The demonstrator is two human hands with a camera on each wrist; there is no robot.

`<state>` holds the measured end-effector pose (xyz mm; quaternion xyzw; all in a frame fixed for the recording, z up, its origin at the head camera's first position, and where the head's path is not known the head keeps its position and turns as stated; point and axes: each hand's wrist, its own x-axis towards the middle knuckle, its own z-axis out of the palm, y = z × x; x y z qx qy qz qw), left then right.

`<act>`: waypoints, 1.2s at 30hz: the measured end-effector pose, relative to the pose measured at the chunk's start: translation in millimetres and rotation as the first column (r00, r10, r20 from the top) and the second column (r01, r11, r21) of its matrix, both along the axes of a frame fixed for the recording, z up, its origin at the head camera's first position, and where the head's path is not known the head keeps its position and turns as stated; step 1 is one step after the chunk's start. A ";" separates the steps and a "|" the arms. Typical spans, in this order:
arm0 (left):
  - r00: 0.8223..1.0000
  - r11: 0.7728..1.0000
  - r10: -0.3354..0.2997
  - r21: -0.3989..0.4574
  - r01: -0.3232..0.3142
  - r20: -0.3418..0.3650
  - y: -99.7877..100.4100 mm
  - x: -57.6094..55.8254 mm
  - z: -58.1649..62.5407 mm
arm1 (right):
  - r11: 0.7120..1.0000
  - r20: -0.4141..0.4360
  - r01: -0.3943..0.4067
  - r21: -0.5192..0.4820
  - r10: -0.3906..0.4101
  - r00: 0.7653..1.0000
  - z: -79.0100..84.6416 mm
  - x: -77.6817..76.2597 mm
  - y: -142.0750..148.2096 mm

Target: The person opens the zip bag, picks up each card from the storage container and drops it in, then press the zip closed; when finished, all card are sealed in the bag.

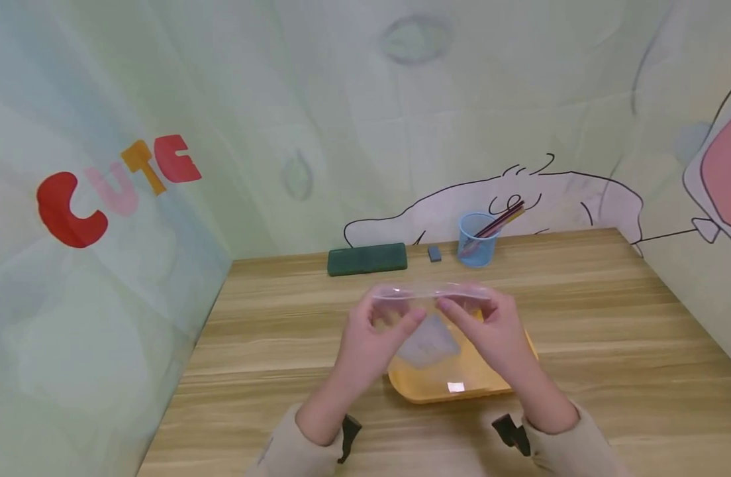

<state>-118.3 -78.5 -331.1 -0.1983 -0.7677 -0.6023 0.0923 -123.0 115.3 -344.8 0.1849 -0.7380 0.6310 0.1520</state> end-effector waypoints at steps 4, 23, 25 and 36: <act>0.994 0.995 -0.021 0.095 0.010 0.109 7.5 -0.5 -4.2 | 1.000 0.084 -0.006 0.020 0.005 0.996 -1.2 0.5 2.2; 0.999 0.978 -0.013 0.210 0.006 0.032 18.6 -2.9 -23.0 | 0.989 0.178 0.027 -0.145 0.000 0.984 -10.6 6.8 -9.6; 1.000 0.978 -0.012 0.207 0.007 0.024 18.7 -3.5 -24.4 | 0.989 0.176 0.027 -0.148 -0.001 0.984 -11.6 6.8 -10.8; 0.997 0.959 0.062 0.278 -0.049 -0.041 19.7 -3.8 -30.6 | 0.982 0.116 0.090 -0.165 -0.072 0.991 -14.0 7.3 -14.0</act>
